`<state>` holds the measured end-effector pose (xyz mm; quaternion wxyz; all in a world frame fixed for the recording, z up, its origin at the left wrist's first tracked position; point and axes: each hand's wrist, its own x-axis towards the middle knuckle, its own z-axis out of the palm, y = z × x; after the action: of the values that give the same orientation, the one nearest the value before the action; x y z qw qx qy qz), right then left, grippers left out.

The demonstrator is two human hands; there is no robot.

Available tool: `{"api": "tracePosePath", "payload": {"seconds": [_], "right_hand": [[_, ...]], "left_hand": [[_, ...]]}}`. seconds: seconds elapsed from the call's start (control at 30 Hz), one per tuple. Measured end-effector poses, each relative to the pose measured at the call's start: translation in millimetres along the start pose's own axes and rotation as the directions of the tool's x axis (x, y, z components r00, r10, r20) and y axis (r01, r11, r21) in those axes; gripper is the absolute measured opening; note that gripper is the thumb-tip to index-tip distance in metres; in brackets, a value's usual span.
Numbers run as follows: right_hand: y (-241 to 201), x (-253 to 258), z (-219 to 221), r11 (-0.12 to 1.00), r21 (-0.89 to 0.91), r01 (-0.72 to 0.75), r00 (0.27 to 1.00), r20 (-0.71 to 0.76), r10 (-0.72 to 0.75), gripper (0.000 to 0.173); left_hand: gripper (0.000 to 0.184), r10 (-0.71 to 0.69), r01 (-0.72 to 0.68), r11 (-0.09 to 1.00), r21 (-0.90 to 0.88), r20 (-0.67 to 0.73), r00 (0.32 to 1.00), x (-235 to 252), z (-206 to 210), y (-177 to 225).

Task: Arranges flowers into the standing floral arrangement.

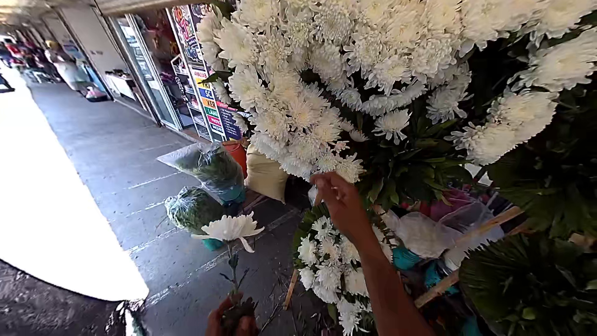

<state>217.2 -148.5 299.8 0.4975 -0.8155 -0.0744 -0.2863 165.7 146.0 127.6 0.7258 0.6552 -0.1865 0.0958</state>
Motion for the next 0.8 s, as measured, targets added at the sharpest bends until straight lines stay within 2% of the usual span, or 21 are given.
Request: {"api": "tracePosePath", "payload": {"seconds": [0.03,0.07,0.1,0.17,0.2,0.23,0.33,0.4,0.47,0.5,0.57,0.6,0.67,0.8], "right_hand": [[8.7,-31.3,12.1,0.989,0.115,-0.094,0.97,0.235,0.065,0.033],[15.7,-54.6,24.7,0.954,0.234,-0.189,0.904,0.421,0.076,0.033],[19.7,-72.6,36.8,0.871,0.391,-0.299,0.862,0.503,0.07,0.033],[19.4,-97.1,50.3,0.575,0.685,-0.447,0.879,0.457,0.138,0.029],[18.3,-102.8,49.3,0.467,0.762,-0.448,0.893,0.407,0.192,0.024],[17.7,-105.6,44.3,0.416,0.801,-0.431,0.901,0.357,0.247,0.022],[16.2,-106.3,21.5,0.434,0.817,-0.38,0.882,0.18,0.435,0.021],[18.4,-108.1,10.0,0.453,0.837,-0.307,0.858,0.037,0.512,0.017],[19.9,-112.5,3.8,0.448,0.861,-0.241,0.827,-0.06,0.559,0.016],[19.6,-115.6,3.3,0.443,0.865,-0.238,0.816,-0.069,0.574,0.016],[19.6,-121.5,8.2,0.433,0.857,-0.281,0.803,-0.037,0.595,0.016],[20.5,-125.0,12.1,0.429,0.845,-0.318,0.805,0.002,0.593,0.017],[23.6,-131.9,17.7,0.424,0.823,-0.379,0.815,0.08,0.574,0.018],[29.5,-133.1,13.3,0.447,0.785,-0.429,0.816,0.125,0.564,0.017]], "left_hand": [[0.04,-0.007,0.012,0.996,-0.086,0.057,0.998,-0.4,8.0,7.9],[0.036,-0.018,0.038,0.988,-0.148,0.135,0.991,-0.1,16.4,14.4],[0.033,-0.033,0.077,0.979,-0.188,0.223,0.974,1.0,24.1,19.3],[0.03,-0.072,0.157,0.964,-0.213,0.358,0.931,3.2,37.4,24.7],[0.03,-0.096,0.191,0.958,-0.215,0.39,0.916,4.0,43.9,27.1],[0.029,-0.112,0.218,0.949,-0.226,0.406,0.907,5.1,49.8,28.7],[0.035,-0.118,0.271,0.912,-0.307,0.435,0.893,16.4,59.7,22.9],[0.043,-0.173,0.367,0.853,-0.371,0.463,0.869,27.7,59.2,8.2],[0.038,-0.235,0.398,0.859,-0.322,0.442,0.866,36.9,61.6,-11.4],[0.037,-0.232,0.345,0.916,-0.206,0.43,0.872,38.2,67.0,-19.4],[0.053,-0.208,0.221,0.975,0.022,0.436,0.875,32.8,88.9,-15.1],[0.062,-0.197,0.204,0.978,0.033,0.448,0.872,27.8,101.7,-6.6],[0.071,-0.13,0.166,0.985,-0.053,0.417,0.9,21.4,124.4,1.9],[0.055,-0.065,0.095,0.992,-0.078,0.324,0.944,20.0,139.6,-2.1]]}}
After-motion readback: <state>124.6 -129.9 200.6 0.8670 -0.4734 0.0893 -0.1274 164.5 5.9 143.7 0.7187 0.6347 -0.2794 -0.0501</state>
